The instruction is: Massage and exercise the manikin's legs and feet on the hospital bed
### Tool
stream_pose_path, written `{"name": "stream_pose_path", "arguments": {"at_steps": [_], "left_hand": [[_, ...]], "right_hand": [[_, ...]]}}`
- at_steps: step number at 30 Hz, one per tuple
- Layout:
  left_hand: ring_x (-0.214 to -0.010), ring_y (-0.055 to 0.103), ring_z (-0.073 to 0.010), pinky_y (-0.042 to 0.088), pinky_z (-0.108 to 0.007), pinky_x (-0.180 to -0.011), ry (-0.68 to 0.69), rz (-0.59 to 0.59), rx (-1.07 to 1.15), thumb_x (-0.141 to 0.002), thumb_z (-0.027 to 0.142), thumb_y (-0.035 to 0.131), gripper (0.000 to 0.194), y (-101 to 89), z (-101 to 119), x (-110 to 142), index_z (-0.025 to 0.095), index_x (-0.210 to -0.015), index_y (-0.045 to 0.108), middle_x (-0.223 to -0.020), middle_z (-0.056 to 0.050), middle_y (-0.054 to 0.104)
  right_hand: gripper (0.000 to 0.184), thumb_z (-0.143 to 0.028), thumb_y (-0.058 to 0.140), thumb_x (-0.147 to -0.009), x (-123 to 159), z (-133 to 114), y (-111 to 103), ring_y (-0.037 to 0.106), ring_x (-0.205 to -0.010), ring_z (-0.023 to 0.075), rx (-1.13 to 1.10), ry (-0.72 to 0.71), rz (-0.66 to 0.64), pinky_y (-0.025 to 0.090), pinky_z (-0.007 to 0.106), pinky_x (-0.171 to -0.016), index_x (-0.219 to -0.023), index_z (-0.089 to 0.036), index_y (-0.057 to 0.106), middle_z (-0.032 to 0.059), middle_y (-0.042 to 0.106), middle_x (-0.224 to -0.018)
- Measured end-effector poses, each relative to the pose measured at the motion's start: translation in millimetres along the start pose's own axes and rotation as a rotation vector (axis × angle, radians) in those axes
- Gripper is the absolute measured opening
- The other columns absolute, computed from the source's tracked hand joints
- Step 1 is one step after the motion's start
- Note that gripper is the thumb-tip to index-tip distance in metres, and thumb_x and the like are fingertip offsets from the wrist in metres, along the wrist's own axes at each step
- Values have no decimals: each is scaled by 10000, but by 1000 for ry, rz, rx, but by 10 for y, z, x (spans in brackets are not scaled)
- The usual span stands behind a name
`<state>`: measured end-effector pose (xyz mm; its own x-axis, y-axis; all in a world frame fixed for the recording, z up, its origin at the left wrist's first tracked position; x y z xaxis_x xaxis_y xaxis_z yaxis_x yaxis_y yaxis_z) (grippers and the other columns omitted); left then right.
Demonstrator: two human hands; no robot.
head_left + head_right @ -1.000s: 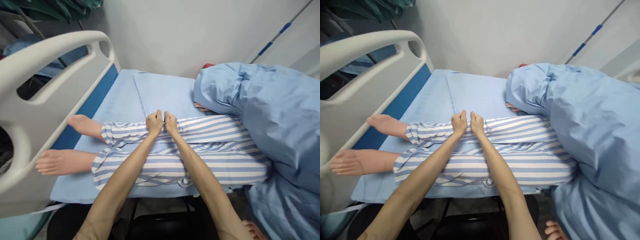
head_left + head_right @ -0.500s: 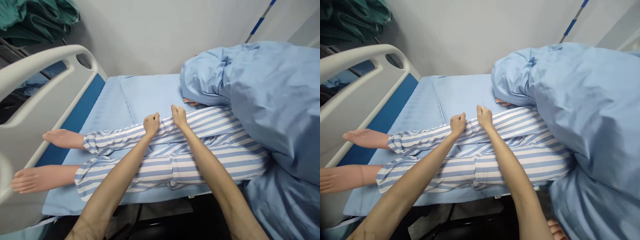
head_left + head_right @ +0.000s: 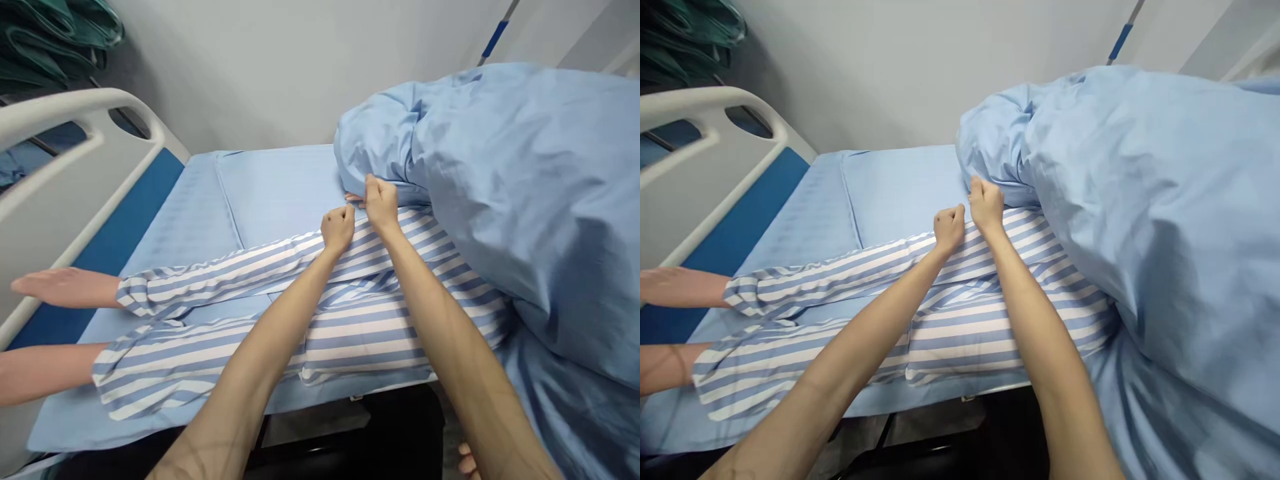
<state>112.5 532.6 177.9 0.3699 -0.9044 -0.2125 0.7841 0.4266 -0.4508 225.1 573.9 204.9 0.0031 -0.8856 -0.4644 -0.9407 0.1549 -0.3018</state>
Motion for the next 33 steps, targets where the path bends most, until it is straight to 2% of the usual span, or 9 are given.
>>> {"name": "stream_pose_path", "arguments": {"at_steps": [4,8,11,14,18,21,25,28,33], "left_hand": [[-552,353,-100,239,-258,-576,7,-69,-12,-900,337,420,448,25,-93,5,188,-485,337,-497,23,324],[-543,411,-100,297,-248,-594,-6,-207,74,-903,386,403,469,-103,-196,-45,187,-479,382,-474,30,385],[-531,474,-114,355,-249,-622,-62,-310,96,-894,423,399,467,-508,-425,-16,185,-499,469,-457,25,466],[-528,496,-124,374,-249,-621,-109,-348,50,-883,472,392,476,-1288,-769,153,187,-518,504,-456,15,497],[-548,488,-132,364,-250,-614,-151,-217,-86,-885,500,346,503,-2480,-1286,682,195,-510,485,-486,0,516],[-576,477,-140,320,-252,-610,-189,-15,-305,-880,416,358,422,-3051,-1592,1187,200,-535,473,-524,-5,523],[-597,457,-142,255,-264,-611,-166,71,-525,-861,308,411,315,-3332,-1737,1531,199,-573,481,-586,-22,554],[-582,427,-134,253,-262,-598,-167,91,-412,-835,262,450,277,-3494,-1753,1505,197,-566,458,-574,-15,529],[-544,387,-113,306,-230,-557,-241,289,-15,-889,310,379,367,-3603,-1658,1490,214,-537,345,-517,21,423]], "right_hand": [[533,-477,315,-996,46,190,-260,612,-754,190,250,91,56,436,289,-766,-699,-173,637,42,643,-663],[520,-408,295,-997,159,249,-234,629,-859,224,473,183,-20,408,308,-800,-815,-178,725,102,734,-863],[471,-372,323,-989,212,154,-174,629,-858,231,648,207,-110,385,308,-770,-899,-179,742,126,731,-897],[376,-348,411,-950,392,-9,-36,604,-771,216,773,219,-198,349,293,-693,-856,-159,722,128,699,-807],[392,-332,408,-924,971,-370,551,475,-591,150,504,229,-247,275,267,-574,-595,-181,559,29,551,-576],[419,-353,410,-898,1548,-854,1297,386,-527,121,182,222,-370,255,256,-543,-505,-212,376,-31,396,-483],[427,-398,438,-886,2166,-1789,2137,360,-534,112,-22,100,-542,246,255,-554,-511,-215,348,-45,365,-492],[437,-449,390,-922,2473,-2336,2430,377,-560,113,-116,3,-561,272,248,-578,-554,-214,380,-40,405,-531],[470,-490,319,-944,2857,-2339,2515,370,-563,118,-92,80,-508,273,258,-575,-562,-218,346,-27,417,-530]]}}
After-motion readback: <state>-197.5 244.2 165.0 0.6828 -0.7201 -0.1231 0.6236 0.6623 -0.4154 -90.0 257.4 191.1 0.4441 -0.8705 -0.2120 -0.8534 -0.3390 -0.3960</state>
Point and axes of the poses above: each hand's wrist, its own x-axis away from the middle knuckle, its own y-axis out of the palm, z = x × y, the point moved 5 cm from there along -x, towards the middle knuckle
